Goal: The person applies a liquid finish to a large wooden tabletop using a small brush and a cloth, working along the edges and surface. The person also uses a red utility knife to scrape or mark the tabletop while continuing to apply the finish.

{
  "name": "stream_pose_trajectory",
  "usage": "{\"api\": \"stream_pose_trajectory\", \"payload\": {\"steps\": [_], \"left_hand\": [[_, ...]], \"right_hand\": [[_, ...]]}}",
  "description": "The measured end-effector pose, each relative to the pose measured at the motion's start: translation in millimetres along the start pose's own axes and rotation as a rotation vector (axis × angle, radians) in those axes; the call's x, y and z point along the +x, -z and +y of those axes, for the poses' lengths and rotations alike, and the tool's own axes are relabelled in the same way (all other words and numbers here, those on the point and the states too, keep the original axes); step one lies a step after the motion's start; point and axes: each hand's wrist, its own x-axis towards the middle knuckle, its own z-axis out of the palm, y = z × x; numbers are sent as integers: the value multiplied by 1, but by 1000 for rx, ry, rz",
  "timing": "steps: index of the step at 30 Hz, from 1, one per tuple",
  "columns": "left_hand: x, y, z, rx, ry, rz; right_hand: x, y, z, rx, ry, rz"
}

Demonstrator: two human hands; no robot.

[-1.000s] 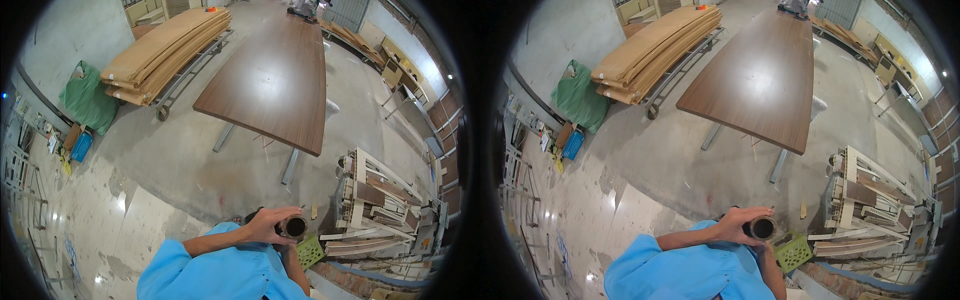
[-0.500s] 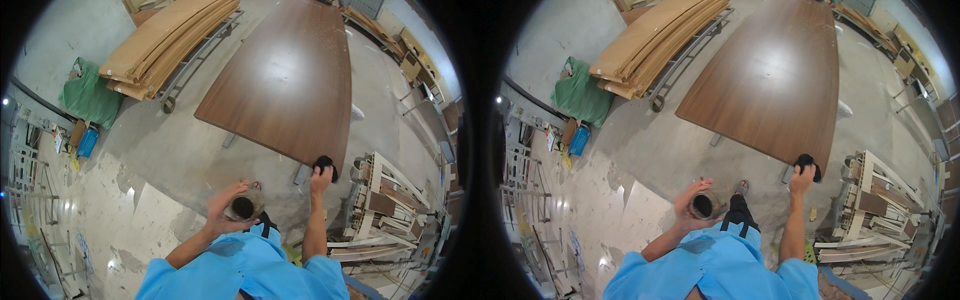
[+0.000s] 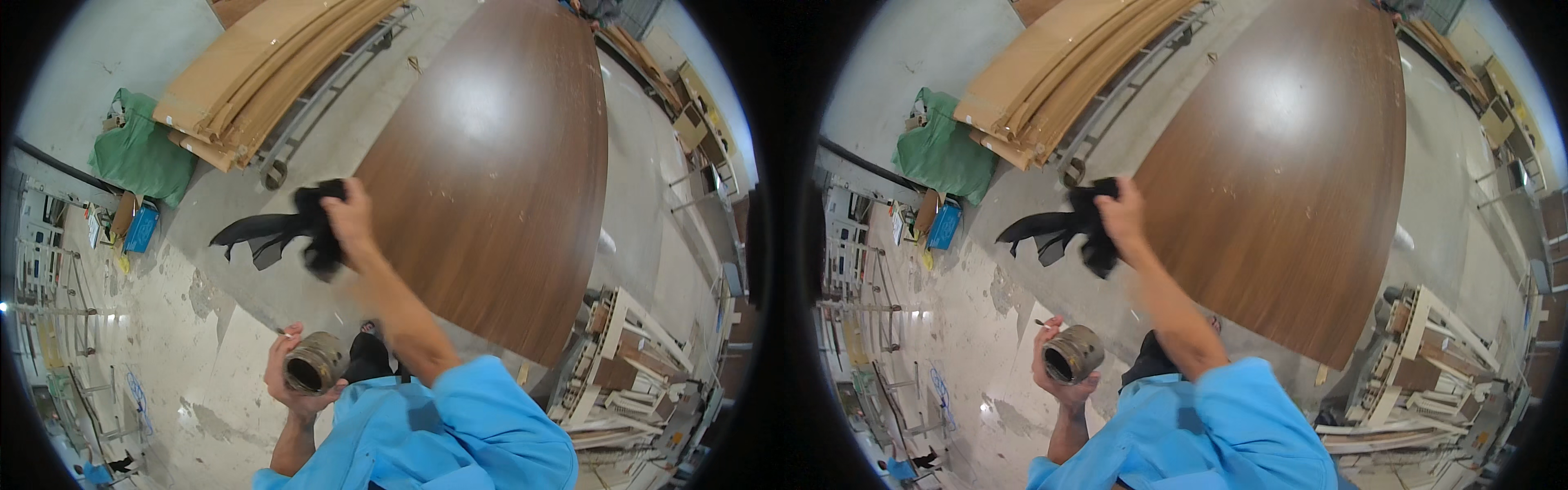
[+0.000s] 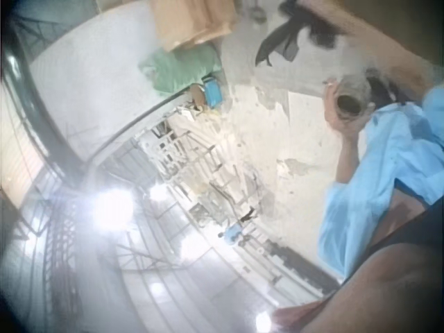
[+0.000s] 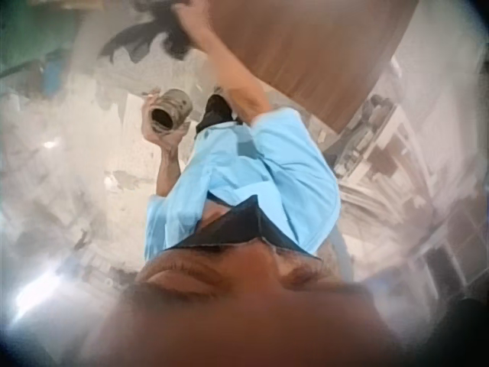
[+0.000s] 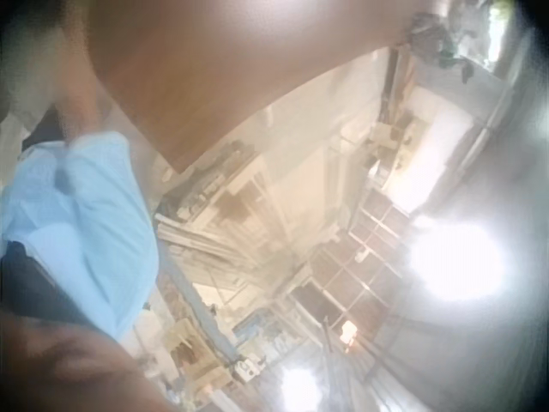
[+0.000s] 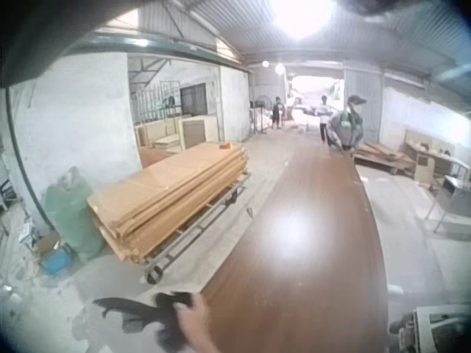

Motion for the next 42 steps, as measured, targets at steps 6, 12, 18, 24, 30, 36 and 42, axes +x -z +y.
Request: {"api": "stream_pose_trajectory", "payload": {"steps": [6, 12, 18, 24, 30, 36, 42], "left_hand": [[61, -31, -37, -28, -156, -64], [134, -54, -92, -106, -173, -198], [203, -58, -144, -146, -136, -284], [268, -60, -186, -107, -181, -267], [302, -77, -204, -145, -128, -331], [294, -110, -202, -233, -12, -362], [275, -110, -185, -101, 8, -245]], "right_hand": [[-26, 307, -39, -738, 52, 198], [-3, 419, -9, -1229, -6, 782], [52, 136, 63, -1360, 291, 46], [57, -45, 64, -548, 320, -220], [54, 84, 9, -691, 125, 551], [26, 320, 23, -1250, -243, 1006], [221, 327, 46, -1508, 6, 528]]}}
